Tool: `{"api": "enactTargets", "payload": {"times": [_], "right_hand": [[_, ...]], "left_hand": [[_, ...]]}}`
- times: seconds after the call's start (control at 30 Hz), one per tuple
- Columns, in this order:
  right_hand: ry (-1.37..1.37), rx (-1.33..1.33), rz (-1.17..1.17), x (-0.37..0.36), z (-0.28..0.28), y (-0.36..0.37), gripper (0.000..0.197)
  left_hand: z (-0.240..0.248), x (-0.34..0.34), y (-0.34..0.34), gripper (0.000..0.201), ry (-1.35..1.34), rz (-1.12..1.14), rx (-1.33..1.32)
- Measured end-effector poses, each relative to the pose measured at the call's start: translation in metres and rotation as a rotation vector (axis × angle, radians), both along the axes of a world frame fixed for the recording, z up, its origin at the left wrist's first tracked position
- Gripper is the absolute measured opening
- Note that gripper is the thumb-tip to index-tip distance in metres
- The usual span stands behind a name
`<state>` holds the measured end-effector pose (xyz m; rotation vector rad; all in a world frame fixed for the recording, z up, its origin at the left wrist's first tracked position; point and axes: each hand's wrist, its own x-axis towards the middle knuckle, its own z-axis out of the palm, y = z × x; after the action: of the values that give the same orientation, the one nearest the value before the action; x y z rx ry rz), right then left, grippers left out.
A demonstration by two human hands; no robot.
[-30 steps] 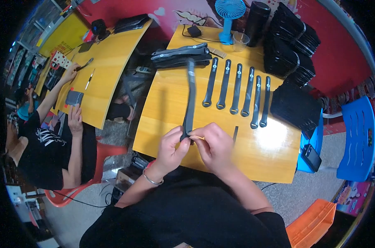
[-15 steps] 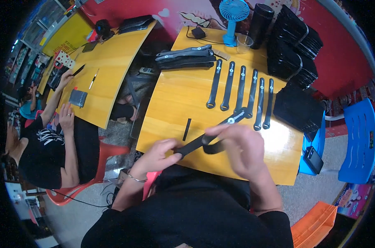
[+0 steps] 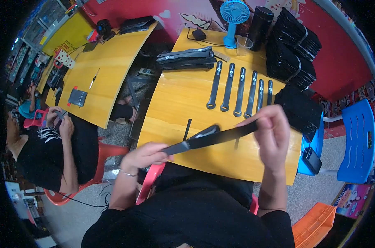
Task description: Inserting metal stiffening rods into black fabric sleeves to assemble straps.
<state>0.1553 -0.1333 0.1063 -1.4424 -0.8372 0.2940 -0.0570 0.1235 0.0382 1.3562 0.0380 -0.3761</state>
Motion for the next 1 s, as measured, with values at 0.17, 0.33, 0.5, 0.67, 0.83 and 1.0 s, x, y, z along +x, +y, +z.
{"api": "enactTargets", "payload": {"times": [0.17,0.33,0.5,0.67,0.83,1.0], "right_hand": [[-0.192,0.394,-0.288,0.047,0.033,-0.012,0.02],[-0.367,0.149,-0.219,0.027,0.043,0.032,0.017],[-0.557,-0.086,-0.193,0.014,0.013,0.1,0.005],[-0.959,-0.133,-0.026,-0.024,-0.031,0.145,0.01],[-1.072,-0.456,0.313,-0.075,-0.097,0.157,0.01],[-0.956,-0.534,0.465,-0.08,-0.105,0.164,0.021]], "left_hand": [[-0.015,-0.083,0.068,0.017,0.243,0.281,-0.083],[-0.018,-0.107,0.067,0.026,0.049,0.597,-0.103],[-0.026,-0.082,0.061,0.043,-0.105,0.635,-0.463],[-0.014,-0.048,0.05,0.034,-0.258,0.771,-0.673],[-0.012,-0.023,0.045,0.03,-0.37,0.912,-0.81],[-0.014,-0.014,0.035,0.036,-0.434,0.923,-0.802]]}}
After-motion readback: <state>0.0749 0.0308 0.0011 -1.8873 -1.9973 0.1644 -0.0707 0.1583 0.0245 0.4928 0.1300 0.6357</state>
